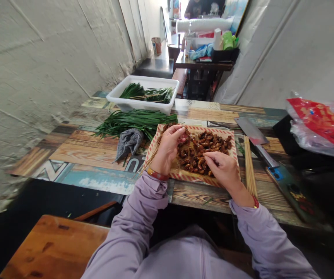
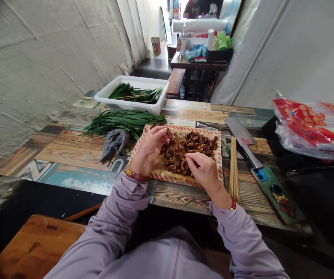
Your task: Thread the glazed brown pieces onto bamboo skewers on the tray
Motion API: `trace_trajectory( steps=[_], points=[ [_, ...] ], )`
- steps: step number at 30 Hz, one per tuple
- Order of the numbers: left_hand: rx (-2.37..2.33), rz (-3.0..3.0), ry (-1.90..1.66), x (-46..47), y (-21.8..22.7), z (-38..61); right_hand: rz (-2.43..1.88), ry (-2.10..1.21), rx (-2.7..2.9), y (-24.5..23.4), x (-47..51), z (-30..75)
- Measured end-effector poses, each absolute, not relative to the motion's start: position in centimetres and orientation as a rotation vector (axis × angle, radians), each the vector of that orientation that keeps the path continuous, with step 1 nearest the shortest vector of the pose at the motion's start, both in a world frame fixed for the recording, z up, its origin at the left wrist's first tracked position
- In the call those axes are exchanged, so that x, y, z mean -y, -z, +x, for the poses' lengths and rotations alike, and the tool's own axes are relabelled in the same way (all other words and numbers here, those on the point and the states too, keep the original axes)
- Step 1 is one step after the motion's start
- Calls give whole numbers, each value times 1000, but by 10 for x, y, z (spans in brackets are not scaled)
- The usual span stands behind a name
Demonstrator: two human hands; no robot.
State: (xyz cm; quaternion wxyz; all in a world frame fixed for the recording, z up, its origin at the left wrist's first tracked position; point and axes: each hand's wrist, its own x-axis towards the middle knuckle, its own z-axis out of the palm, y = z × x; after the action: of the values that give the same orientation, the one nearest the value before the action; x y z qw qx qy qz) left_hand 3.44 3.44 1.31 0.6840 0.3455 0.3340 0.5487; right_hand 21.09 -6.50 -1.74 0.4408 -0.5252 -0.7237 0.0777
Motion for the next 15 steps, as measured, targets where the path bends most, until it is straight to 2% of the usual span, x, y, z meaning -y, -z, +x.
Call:
trace_trajectory(
  steps=[5,15],
  points=[
    [-750,810,-1256,-34,-13,37,-1332,-144,1812,17,66,211],
    [-742,828,-1258,-33,-12,40,-1365,-260,1738,19,64,208]
  ],
)
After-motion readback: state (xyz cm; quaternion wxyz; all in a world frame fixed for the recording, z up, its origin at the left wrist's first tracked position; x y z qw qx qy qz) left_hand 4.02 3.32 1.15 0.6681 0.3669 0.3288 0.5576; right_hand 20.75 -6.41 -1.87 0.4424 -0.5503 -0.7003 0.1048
